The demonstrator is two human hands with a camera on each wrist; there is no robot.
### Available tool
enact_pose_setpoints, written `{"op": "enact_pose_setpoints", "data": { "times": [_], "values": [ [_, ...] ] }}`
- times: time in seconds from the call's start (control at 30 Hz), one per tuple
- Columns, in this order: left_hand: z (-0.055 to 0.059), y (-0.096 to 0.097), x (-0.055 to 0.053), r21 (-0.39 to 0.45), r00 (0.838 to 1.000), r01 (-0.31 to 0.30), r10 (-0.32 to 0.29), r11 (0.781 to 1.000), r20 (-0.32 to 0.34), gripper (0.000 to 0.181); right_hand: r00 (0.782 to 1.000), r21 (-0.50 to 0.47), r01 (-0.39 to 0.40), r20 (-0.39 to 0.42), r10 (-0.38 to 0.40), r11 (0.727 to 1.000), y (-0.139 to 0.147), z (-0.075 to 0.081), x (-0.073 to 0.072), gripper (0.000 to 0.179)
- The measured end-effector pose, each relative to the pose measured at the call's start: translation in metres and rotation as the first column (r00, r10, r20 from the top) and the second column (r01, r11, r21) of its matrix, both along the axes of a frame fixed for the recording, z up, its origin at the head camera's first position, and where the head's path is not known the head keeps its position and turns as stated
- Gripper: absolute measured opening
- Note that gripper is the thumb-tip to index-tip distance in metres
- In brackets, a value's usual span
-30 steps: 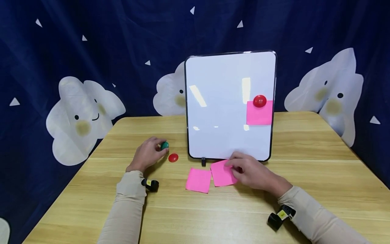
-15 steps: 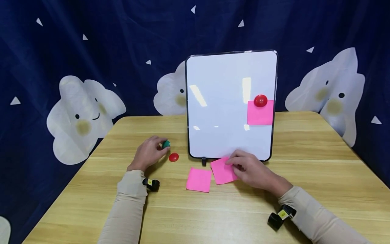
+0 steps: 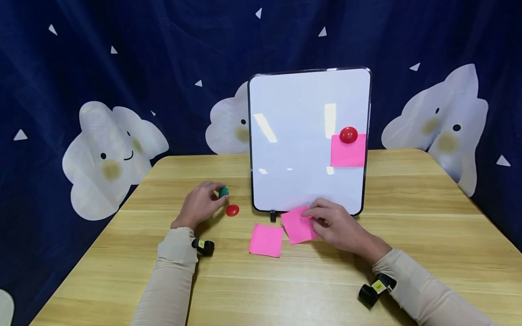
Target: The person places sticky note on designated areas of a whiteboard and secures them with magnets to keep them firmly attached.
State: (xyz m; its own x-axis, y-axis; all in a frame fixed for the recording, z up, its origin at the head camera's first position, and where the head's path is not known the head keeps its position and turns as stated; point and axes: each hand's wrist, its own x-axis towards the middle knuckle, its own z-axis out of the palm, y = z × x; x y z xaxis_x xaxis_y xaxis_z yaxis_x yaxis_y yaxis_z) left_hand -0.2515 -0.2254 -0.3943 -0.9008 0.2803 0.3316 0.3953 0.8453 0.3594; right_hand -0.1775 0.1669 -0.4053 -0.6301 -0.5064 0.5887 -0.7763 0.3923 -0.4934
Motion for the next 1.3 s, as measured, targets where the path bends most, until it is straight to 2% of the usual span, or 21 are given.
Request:
{"op": "enact_pose_setpoints", "data": {
  "times": [0.23, 0.47, 0.77, 1.1, 1.3],
  "values": [
    [0.002, 0.005, 0.000, -0.005, 1.000, 0.014, -0.014, 1.000, -0.004, 0.035, 0.999, -0.051, 0.025, -0.032, -0.026, 0.998, 0.001, 0.000, -0.001, 0.031],
    [0.004, 0.009, 0.001, -0.005, 1.000, 0.029, -0.029, 1.000, -0.010, 0.033, 0.997, -0.053, 0.043, -0.061, -0.046, 0.998, 0.001, -0.002, -0.002, 0.034],
    [0.005, 0.012, 0.001, 0.010, 0.999, 0.040, -0.040, 0.999, 0.001, 0.030, 0.997, -0.049, 0.073, -0.032, -0.075, 0.996, 0.002, -0.002, -0.001, 0.033],
    [0.008, 0.016, 0.001, 0.031, 0.999, 0.048, -0.047, 0.998, -0.026, 0.038, 0.994, -0.070, 0.087, -0.058, -0.091, 0.994, 0.001, -0.001, -0.003, 0.028],
    [0.010, 0.017, 0.002, 0.032, 0.998, 0.053, -0.051, 0.998, -0.038, 0.036, 0.988, -0.078, 0.112, -0.095, -0.120, 0.991, 0.001, -0.001, -0.003, 0.026]
  ]
}}
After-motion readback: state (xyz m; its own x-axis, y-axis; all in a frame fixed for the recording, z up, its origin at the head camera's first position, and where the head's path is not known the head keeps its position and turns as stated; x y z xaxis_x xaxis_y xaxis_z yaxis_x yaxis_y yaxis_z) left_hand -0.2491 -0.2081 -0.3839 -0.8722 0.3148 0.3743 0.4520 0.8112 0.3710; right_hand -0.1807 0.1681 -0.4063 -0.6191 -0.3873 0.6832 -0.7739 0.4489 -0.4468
